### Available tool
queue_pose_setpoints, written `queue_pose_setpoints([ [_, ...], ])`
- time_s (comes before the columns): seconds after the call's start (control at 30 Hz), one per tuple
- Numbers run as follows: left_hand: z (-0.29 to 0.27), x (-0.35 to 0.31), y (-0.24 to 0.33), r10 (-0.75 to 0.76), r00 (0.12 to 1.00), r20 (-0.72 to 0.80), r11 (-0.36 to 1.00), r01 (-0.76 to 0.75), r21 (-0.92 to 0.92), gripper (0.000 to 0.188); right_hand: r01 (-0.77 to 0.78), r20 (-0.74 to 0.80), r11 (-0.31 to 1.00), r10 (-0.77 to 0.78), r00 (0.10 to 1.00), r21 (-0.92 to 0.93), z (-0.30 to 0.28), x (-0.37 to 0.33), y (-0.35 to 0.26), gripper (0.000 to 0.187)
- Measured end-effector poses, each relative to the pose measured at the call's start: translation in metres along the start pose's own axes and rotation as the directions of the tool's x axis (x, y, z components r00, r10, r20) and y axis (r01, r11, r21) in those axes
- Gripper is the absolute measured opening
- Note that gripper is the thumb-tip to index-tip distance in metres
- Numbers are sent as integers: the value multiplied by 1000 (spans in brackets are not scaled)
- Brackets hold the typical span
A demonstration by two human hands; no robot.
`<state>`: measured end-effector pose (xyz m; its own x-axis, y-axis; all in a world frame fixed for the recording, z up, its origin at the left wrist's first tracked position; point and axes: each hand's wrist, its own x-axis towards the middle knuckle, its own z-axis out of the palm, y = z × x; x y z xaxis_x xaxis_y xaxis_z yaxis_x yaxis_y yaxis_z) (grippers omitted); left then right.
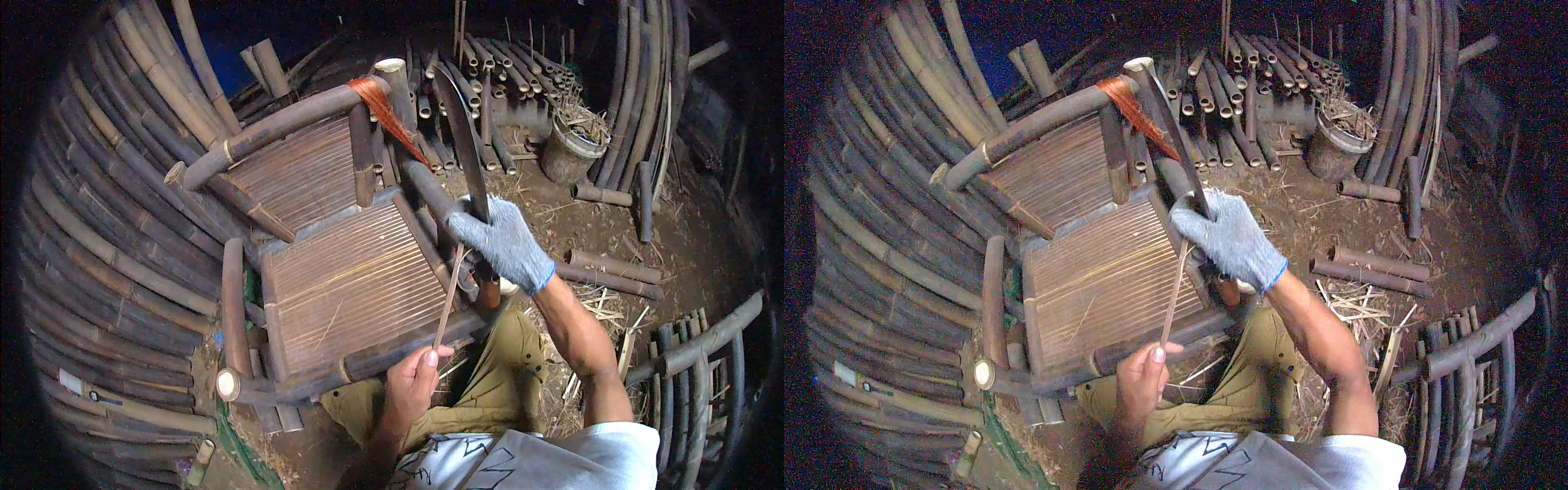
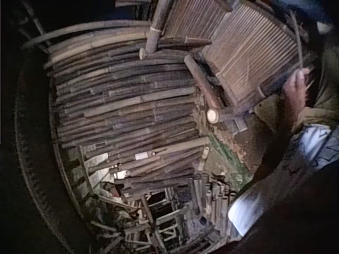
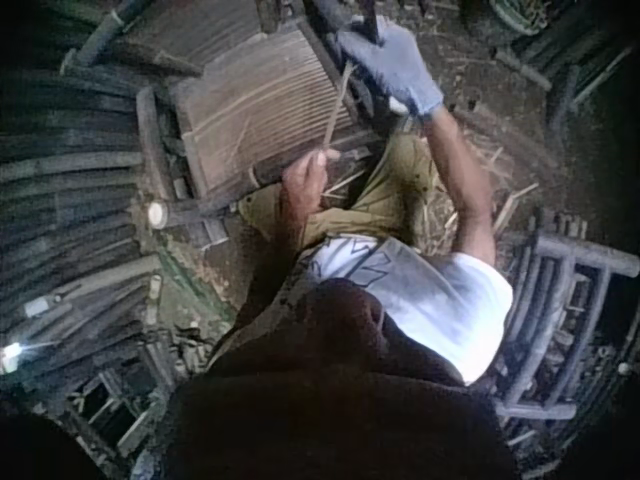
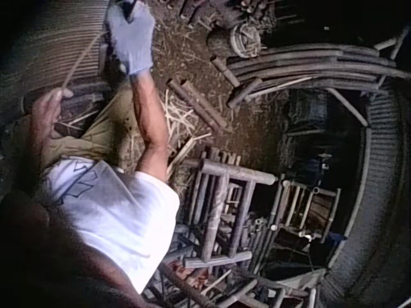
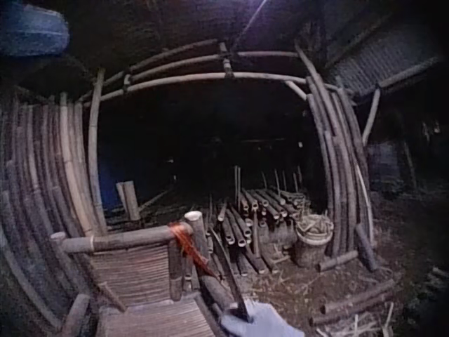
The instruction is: The person assembles a bamboo chair, using a large knife to whittle down small bamboo pegs and then inserting them into holes in the chair frame, finishing by threading string through the backrest.
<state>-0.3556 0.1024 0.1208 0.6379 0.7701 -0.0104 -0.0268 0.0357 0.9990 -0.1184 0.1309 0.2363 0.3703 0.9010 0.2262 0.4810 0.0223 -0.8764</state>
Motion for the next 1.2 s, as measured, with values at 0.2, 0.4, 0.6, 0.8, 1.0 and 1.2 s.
queue_pose_setpoints([
  [0.2, -12, 27, 12, 16, 989, 146, 732, 88, -676, 43, 369, -197, 889, -427, 883, -272, 15, -4, 16, 36],
  [0.4, -19, 37, 20, 35, 970, 242, 334, 217, -917, 50, 452, 285, 724, -351, 892, -521, 22, -60, 3, 49],
  [0.6, -15, 30, 23, 30, 973, 230, 399, 199, -895, 50, 523, 297, 642, -433, 851, -561, 28, -65, 12, 51],
  [0.8, -15, 25, 14, 73, 978, 194, 468, 138, -873, 46, 466, 249, 629, -406, 879, -622, 21, -56, 14, 47],
  [1.0, -26, -5, 4, 33, 993, 116, 680, 63, -731, 51, 99, -179, 844, -225, 958, -527, -32, -19, 16, 33],
  [1.2, -12, 9, 21, 54, 992, 112, 745, 35, -666, 51, 447, 259, 689, -366, 894, -570, 14, -61, 1, 50],
])
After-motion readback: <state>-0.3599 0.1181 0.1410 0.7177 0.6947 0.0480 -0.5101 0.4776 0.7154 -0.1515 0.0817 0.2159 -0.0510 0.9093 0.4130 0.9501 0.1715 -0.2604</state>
